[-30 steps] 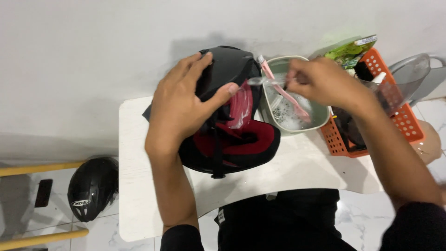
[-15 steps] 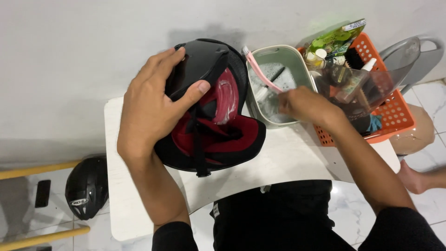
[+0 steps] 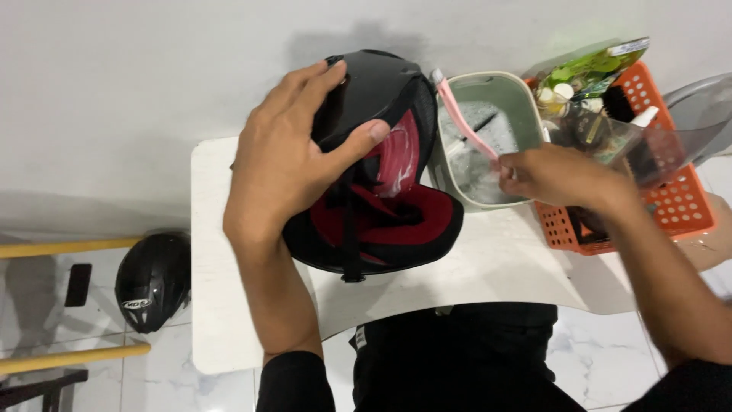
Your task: Scrubbing the interior lining of a motorcycle helmet using a toothbrush and soapy water.
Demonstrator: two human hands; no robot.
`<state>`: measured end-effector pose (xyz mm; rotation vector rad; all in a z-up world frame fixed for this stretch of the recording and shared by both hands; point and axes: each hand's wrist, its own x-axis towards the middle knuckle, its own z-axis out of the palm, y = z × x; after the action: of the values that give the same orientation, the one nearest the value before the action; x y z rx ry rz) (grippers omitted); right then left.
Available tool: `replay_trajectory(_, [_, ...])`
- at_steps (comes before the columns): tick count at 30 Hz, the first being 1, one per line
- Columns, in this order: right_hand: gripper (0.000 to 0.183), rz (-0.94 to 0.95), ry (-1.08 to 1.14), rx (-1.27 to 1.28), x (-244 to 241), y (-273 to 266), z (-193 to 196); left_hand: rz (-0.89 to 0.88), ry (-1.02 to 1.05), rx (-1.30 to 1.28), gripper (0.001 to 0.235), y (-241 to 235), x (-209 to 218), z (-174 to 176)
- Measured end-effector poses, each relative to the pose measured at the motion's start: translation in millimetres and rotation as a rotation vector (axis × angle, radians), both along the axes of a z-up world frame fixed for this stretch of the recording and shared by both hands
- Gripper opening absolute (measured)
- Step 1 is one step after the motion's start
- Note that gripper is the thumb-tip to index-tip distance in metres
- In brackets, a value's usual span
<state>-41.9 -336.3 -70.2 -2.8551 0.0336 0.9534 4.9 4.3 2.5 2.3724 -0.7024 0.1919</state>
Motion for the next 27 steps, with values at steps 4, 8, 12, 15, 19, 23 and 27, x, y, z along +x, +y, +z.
replay_trajectory(4, [0.017,0.016,-0.065,0.071,-10.9,-8.4,5.8,0.003,0.008,0.001,0.073,1.5,1.5,-4.6])
replay_trajectory(8, [0.021,-0.024,-0.092,-0.049,-14.8,-21.6,4.0,-0.007,-0.058,-0.008,0.07,2.0,4.0,-8.7])
replay_trajectory(12, [0.019,0.07,0.001,-0.321,-18.8,-15.1,12.9,-0.019,-0.057,-0.028,0.069,-0.1,1.2,-5.8])
replay_trajectory(15, [0.027,-0.058,-0.176,-0.037,-24.3,-26.6,14.1,-0.024,-0.07,-0.022,0.07,0.7,2.4,-6.4])
replay_trajectory(19, [0.033,0.034,-0.207,-0.172,-29.2,-6.3,20.5,-0.033,-0.09,-0.033,0.068,1.3,4.2,-7.3])
replay_trajectory(23, [0.034,0.141,-0.226,0.134,-20.6,16.8,13.2,-0.026,-0.075,-0.008,0.073,1.6,1.7,-8.6])
replay_trajectory(27, [0.034,0.218,-0.003,0.094,-6.9,67.9,33.3,-0.034,-0.074,-0.007,0.071,1.8,1.6,-7.0])
